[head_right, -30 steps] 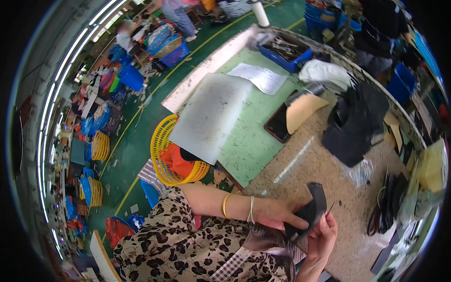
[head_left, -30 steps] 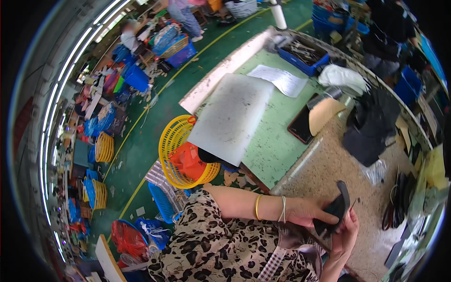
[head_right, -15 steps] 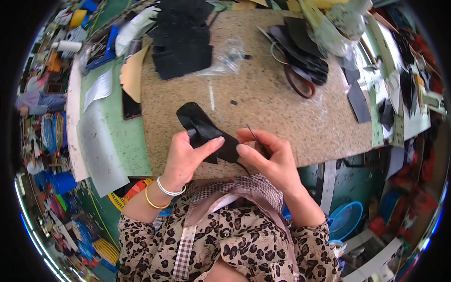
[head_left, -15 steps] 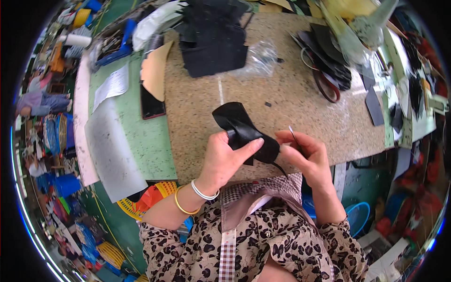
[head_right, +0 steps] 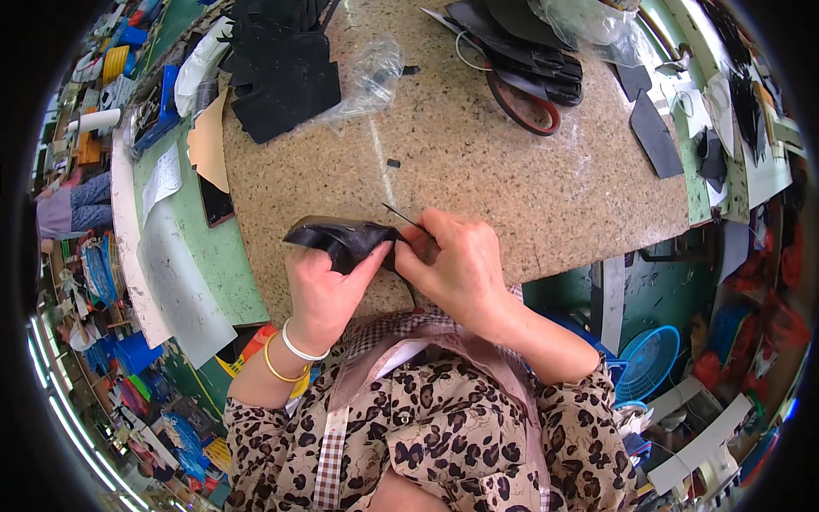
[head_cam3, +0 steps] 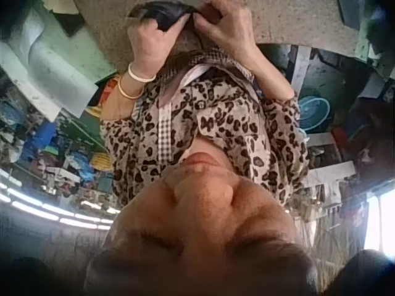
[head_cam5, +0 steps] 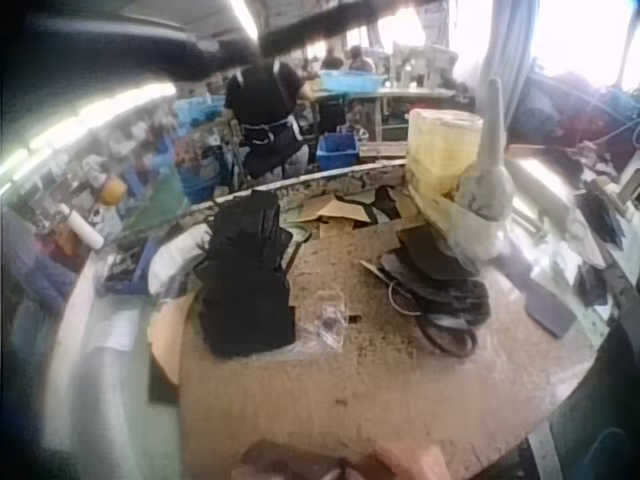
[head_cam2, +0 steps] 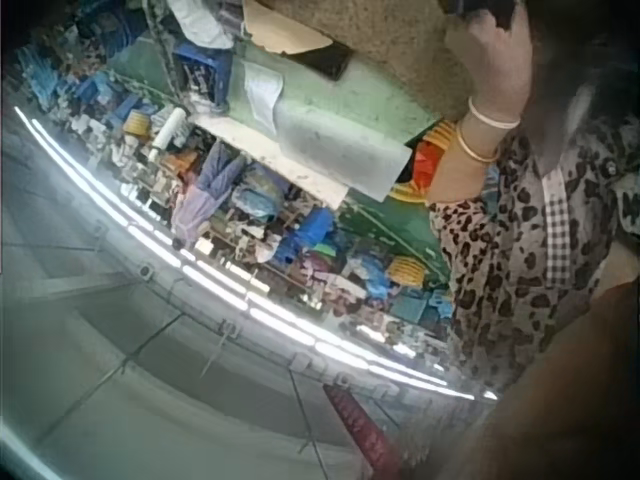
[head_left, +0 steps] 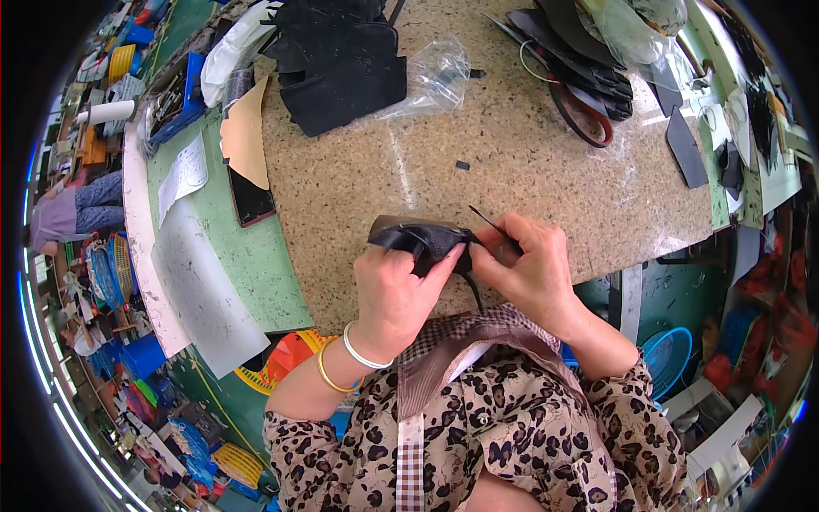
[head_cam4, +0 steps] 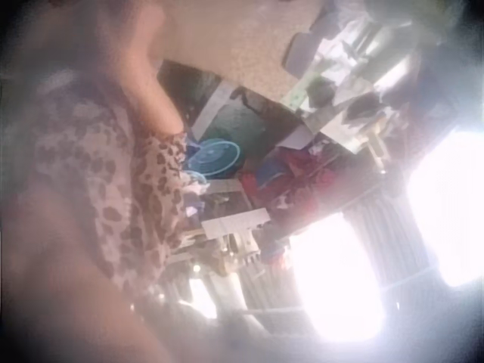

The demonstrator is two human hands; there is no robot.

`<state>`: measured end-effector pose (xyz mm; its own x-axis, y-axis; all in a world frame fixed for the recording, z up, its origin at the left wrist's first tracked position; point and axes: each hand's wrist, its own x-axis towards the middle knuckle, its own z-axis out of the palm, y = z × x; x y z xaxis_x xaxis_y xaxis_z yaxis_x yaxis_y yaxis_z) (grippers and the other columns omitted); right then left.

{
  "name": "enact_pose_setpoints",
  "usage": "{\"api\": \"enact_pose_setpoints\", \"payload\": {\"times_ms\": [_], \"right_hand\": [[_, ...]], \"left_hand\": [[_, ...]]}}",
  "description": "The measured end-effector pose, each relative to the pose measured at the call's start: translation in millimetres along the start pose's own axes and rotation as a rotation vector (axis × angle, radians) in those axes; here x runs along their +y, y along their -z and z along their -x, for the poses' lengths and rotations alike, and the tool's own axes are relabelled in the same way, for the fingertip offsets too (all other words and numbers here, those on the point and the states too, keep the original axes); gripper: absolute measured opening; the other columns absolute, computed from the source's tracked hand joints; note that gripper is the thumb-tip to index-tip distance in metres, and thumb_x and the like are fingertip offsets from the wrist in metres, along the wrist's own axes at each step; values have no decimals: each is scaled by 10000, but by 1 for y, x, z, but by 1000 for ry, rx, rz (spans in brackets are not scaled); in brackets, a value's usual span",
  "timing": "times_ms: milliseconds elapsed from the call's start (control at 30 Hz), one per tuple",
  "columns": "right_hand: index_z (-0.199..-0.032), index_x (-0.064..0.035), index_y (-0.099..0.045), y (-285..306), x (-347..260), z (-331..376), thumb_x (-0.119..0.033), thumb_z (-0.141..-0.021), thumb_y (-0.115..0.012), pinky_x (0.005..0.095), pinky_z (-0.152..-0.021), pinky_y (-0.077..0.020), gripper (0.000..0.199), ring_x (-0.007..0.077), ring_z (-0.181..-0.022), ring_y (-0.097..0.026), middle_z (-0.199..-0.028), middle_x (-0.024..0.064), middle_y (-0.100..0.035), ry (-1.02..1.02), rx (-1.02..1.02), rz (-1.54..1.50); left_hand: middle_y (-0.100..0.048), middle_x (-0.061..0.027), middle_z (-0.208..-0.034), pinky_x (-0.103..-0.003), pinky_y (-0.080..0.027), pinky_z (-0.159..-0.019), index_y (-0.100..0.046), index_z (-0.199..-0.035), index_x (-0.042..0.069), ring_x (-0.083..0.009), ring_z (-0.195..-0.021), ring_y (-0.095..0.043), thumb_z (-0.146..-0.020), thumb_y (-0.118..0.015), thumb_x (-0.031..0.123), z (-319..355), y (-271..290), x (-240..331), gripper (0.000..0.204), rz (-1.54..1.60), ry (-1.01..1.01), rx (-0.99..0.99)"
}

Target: The person processes shoe upper components by folding and pressing the leather pieces together by hand and using a small pointed tool to shape and tuck the edges.

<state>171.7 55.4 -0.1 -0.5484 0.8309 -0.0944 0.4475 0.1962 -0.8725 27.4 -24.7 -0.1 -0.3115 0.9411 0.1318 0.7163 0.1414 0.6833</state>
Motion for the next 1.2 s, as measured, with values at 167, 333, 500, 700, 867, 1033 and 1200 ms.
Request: {"api": "enact_pose_setpoints", "payload": {"times_ms": [167,333,500,700,867,1033,1200], "right_hand": [[-741,-6,-598,-3,-2,1,-109,-687,-666,301,-451,-403,134,172,-439,-498,-574,89,-550,-9,1,24],[-821,8,-625,8,-3,-7,-117,-725,-669,283,-469,-400,164,137,-461,-485,-604,95,-568,-87,-105,-30],[-984,14,-631,22,17,1,-84,-830,-604,255,-652,-474,184,124,-726,-609,-785,103,-650,-115,-152,-365],[-973,-3,-645,19,14,1,-63,-801,-633,242,-635,-464,182,125,-716,-603,-819,102,-650,51,-195,-306],[-883,-14,-654,10,10,-2,-70,-763,-666,259,-560,-454,133,146,-632,-602,-753,90,-630,16,-117,-127],[-813,-59,-649,5,9,-3,-116,-739,-682,310,-517,-450,99,227,-572,-582,-693,63,-581,105,-32,37],[-784,-79,-636,4,6,-7,-140,-747,-664,339,-508,-454,76,246,-572,-588,-695,62,-569,160,-42,164]], "left_hand": [[-654,-55,-725,-247,-467,-595,-654,-783,-17,-109,-634,-598,-732,-724,81,3,7,-9,131,231,236,-189],[-618,-67,-605,-256,-441,-512,-648,-755,5,-97,-514,-540,-728,-737,154,-5,9,-9,176,482,430,-183],[-629,-51,-655,-246,-452,-522,-627,-783,-22,-76,-565,-555,-726,-739,144,-13,9,-18,209,509,453,-194],[-646,-77,-687,-266,-479,-577,-621,-790,-35,-97,-604,-582,-723,-738,147,-18,11,-12,227,553,458,-198],[-653,-108,-725,-289,-484,-620,-614,-807,-38,-129,-637,-599,-713,-743,158,-15,9,-12,252,440,471,-228],[-653,-114,-739,-295,-481,-638,-609,-815,-33,-142,-651,-601,-716,-739,156,-15,12,-6,249,378,447,-228],[-646,-82,-712,-277,-473,-602,-612,-814,-26,-114,-614,-578,-728,-742,178,-14,12,-8,256,458,422,-242]]}}
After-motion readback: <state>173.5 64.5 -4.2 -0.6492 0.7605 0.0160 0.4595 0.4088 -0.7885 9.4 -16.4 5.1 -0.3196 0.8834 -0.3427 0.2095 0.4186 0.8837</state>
